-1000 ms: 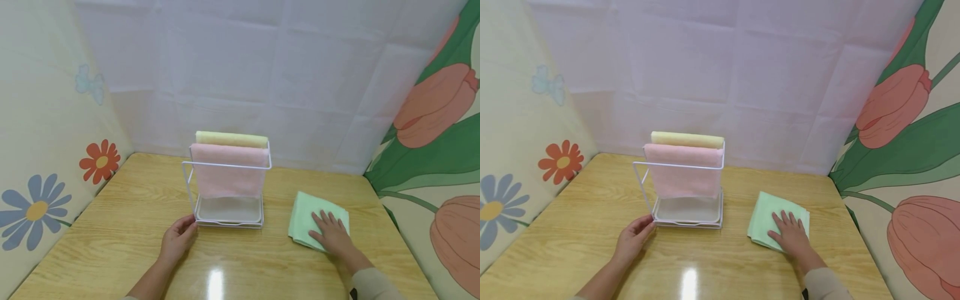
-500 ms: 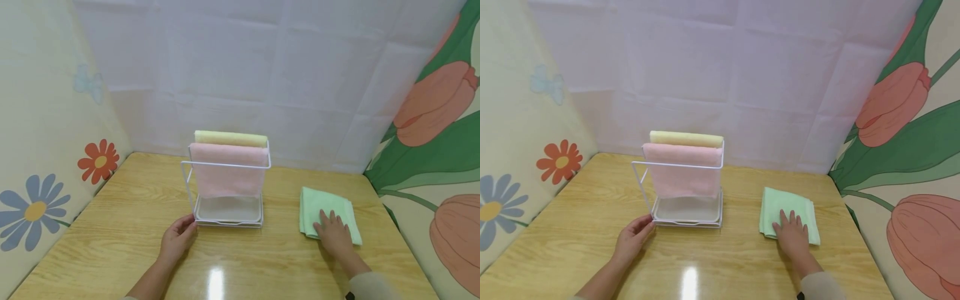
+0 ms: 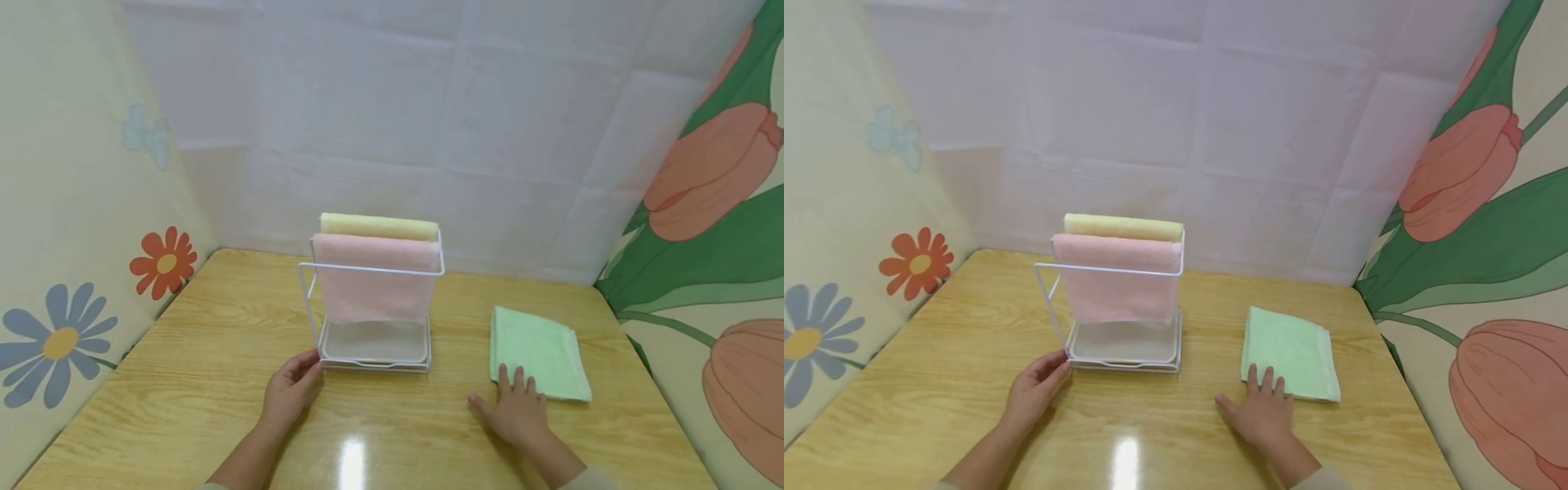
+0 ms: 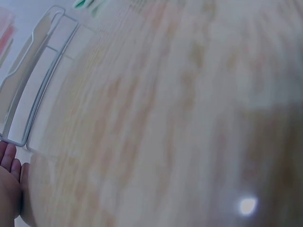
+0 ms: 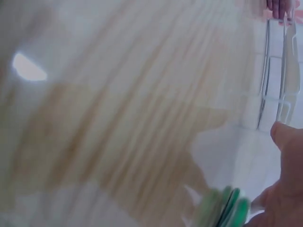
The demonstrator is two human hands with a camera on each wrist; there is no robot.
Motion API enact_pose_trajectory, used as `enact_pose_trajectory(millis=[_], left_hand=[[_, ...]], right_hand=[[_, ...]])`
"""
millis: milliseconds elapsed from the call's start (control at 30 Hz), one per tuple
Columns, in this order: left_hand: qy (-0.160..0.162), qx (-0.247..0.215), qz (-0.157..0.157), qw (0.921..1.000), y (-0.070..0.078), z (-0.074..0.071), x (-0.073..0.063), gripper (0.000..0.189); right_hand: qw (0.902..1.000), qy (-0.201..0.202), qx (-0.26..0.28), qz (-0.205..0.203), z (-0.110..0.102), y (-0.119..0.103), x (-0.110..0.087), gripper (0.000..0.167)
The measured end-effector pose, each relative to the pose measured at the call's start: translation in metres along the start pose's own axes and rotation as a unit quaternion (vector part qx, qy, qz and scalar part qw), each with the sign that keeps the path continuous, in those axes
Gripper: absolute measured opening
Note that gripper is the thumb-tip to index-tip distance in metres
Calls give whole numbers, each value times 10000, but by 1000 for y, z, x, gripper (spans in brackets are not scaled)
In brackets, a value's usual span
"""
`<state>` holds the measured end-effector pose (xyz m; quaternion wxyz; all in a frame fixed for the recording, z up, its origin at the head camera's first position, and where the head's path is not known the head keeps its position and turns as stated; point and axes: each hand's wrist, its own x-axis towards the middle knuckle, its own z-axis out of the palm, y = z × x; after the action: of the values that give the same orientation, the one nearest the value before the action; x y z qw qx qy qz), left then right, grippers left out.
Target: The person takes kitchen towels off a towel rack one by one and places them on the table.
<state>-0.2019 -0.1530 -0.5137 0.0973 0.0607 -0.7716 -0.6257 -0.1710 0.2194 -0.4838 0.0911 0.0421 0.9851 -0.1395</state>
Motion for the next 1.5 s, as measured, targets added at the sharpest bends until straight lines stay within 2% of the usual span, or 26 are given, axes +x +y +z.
enact_pose_trajectory(millis=[233,433,700,1100,1300,1500], left_hand=[[-2,-37,84,10000,0,0,1,30],[-75,-164,242,9995,1,-1,-2,32],[-72,-100,144,9998,1,-2,-2,32],[-10,47,178,9998,1,0,-3,30],[-32,-37,208,9998,-1,0,-2,30],[-50,-75,102,9999,-1,-1,-2,30]], right_hand=[[9999,-109,108,-52,0,2,3,100],[9989,-349,298,-81,-7,24,18,99],[9982,-529,225,-164,-21,54,39,96],[9980,-453,100,-435,-36,87,57,85],[9980,-519,101,-359,-45,91,58,80],[9974,-590,379,-154,-40,79,56,83]])
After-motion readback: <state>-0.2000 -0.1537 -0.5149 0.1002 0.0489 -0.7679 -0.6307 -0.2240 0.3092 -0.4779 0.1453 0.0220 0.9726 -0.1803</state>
